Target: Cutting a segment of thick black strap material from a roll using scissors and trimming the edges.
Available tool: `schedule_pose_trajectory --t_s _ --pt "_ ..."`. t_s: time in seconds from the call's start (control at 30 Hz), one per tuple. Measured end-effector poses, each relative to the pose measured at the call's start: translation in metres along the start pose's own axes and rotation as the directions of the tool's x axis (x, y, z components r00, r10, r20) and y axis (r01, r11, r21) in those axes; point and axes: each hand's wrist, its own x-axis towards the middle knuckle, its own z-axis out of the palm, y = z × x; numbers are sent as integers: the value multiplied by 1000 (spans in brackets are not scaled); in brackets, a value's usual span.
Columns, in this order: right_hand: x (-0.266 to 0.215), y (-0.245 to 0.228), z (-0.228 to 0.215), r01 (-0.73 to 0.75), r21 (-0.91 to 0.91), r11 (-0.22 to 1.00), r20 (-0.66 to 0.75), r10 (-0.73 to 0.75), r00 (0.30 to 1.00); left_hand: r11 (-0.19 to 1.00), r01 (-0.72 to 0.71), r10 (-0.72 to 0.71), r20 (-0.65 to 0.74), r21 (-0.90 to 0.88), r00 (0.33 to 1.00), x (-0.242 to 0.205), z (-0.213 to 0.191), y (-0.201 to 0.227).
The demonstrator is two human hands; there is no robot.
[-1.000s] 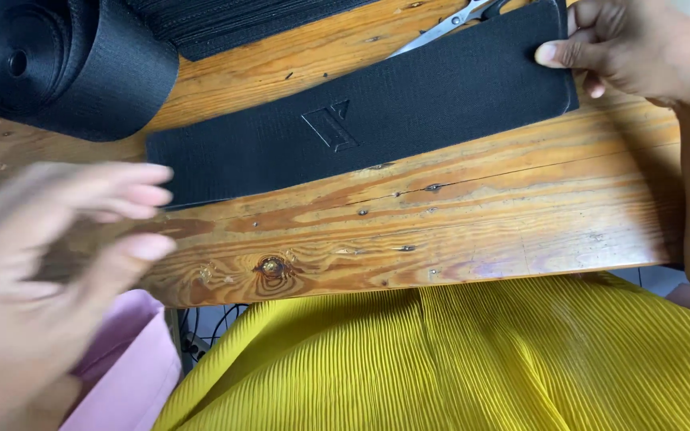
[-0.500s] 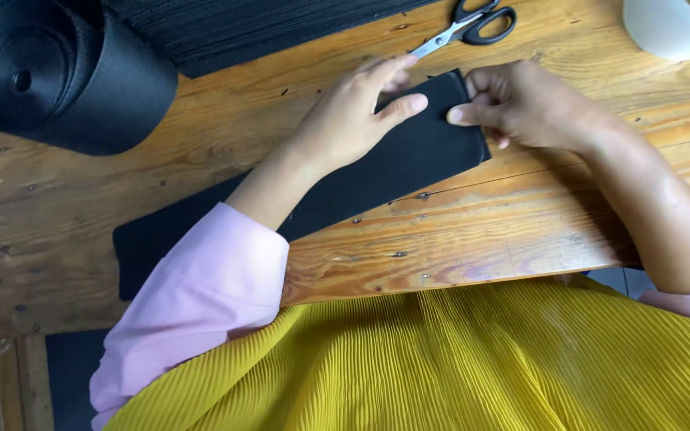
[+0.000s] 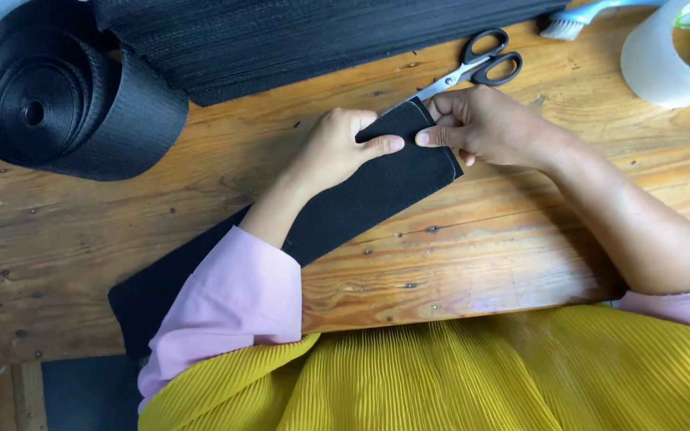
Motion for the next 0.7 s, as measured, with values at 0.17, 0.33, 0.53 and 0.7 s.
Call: schedule_pose_trajectory --t_s 0.17,0.33,0.53,0.7 --pt "-2 -2 3 -56 36 998 -43 57 997 984 -135 119 -130 -118 984 1 -4 -13" --pt "-17 -27 -8 -243 50 969 138 235 962 999 40 -35 -127 35 991 0 -9 -17" --pt "-11 -18 -6 -276 5 961 155 272 950 997 36 -28 -129 61 991 0 -6 -22" --pt "-12 -14 -5 -272 41 961 134 265 955 1000 9 -5 -139 28 990 -1 -6 -22"
